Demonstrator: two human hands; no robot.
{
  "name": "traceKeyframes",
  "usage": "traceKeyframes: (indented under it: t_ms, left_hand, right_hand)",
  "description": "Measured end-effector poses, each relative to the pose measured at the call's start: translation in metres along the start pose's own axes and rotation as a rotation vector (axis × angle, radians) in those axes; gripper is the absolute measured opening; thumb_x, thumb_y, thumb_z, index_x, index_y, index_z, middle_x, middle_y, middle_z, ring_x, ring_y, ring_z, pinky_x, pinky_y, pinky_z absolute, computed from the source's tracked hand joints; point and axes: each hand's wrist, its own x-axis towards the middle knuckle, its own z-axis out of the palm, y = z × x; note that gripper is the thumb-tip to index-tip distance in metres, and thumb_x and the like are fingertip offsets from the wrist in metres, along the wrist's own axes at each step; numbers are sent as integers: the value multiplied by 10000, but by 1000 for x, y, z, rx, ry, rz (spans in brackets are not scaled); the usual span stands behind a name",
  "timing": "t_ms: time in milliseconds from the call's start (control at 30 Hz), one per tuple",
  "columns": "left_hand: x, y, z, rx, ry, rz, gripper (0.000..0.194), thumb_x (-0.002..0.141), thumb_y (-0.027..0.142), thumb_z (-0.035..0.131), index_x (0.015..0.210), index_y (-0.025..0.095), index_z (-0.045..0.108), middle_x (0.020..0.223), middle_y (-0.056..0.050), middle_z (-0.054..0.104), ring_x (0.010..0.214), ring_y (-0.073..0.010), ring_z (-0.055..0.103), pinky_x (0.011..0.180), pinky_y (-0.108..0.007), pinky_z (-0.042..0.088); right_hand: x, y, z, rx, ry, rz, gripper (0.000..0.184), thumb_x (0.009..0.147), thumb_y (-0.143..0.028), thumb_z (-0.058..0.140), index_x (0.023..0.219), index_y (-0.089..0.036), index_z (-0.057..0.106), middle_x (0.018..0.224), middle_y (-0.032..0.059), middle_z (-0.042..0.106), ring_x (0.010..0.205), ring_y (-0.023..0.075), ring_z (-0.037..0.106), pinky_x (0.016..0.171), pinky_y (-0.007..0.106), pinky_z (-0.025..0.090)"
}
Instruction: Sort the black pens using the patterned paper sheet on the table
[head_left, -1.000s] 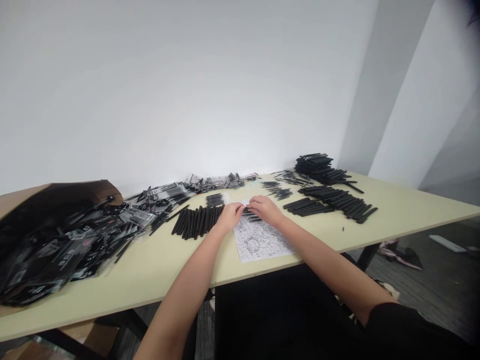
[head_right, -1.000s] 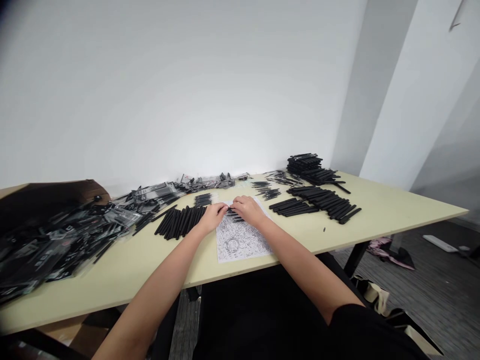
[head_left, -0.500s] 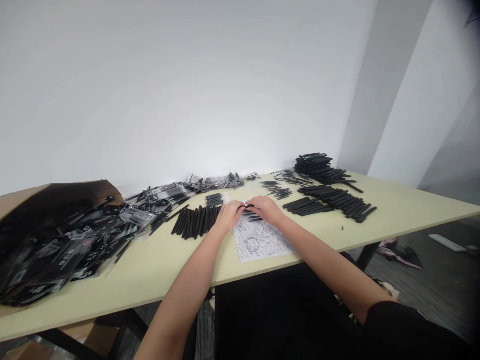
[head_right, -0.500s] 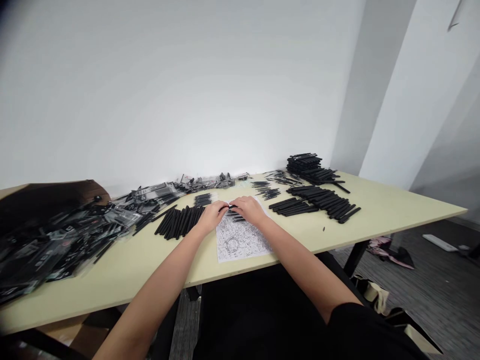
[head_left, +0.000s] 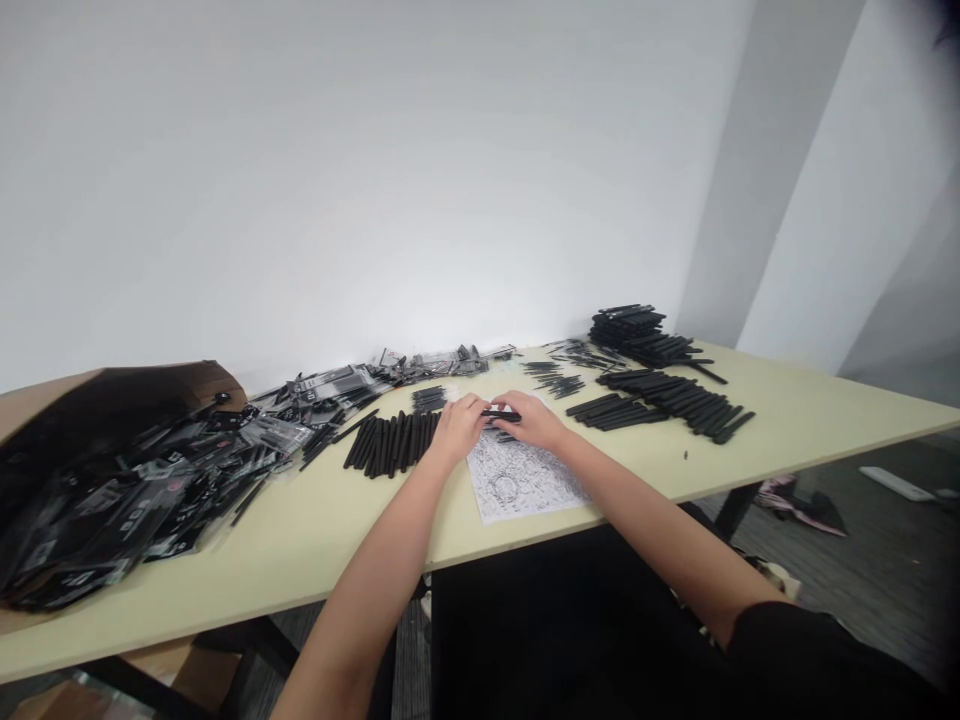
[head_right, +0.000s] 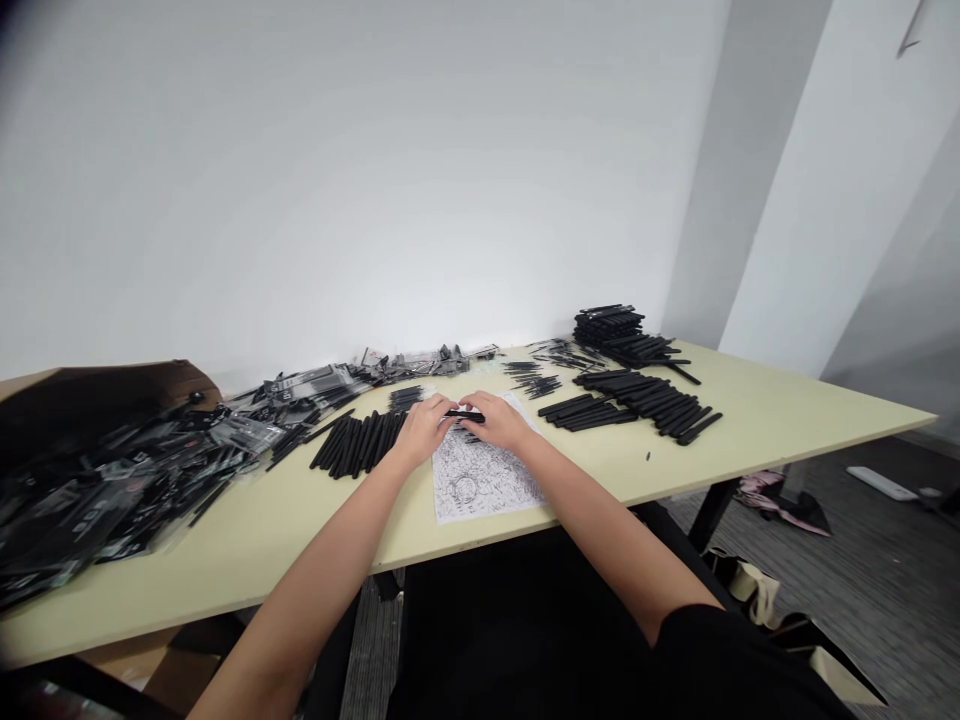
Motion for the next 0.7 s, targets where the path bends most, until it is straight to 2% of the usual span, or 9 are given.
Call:
traceKeyframes:
  t_ms: [133,333,533,700]
  left_hand:
    - [0,0,0,21,-7,-6,218,933,206,506,1131,221,597,1146,-56,618,1046,-202,599,872,-330,445]
    - [0,-2,1,19,8,-29,211,934,207,498,1116,224,603,1117,-63,612,1039,-202,594,876,-334,437]
    - [0,-1,-1,33,-6,-40,210,940,212,488,1121,222,595,1128,-61,611,1047,-201,587,878,-337,425]
    - [0,0,-1,56,12,-85,200,953,231,473,1128,225,571,1137,-57,610,1051,-204,584,862,-330,411]
  right_hand:
    - [0,1,0,-5,32,0,193,832,-195,562,1023,-184,587,934,71,629,838,193,591,760,316,469]
    - [0,0,-4,-21,2,65,243,892,-298,570,1115,-202,565,943,65,666,868,203,605,767,318,467]
    - [0,1,-2,-22,-39,87,229,939,-282,500,1145,-217,578,984,70,693,881,196,625,789,326,483]
    - [1,1,-3,-72,63,8,225,902,-304,550,1098,-204,595,1085,102,658,1014,245,585,895,389,464]
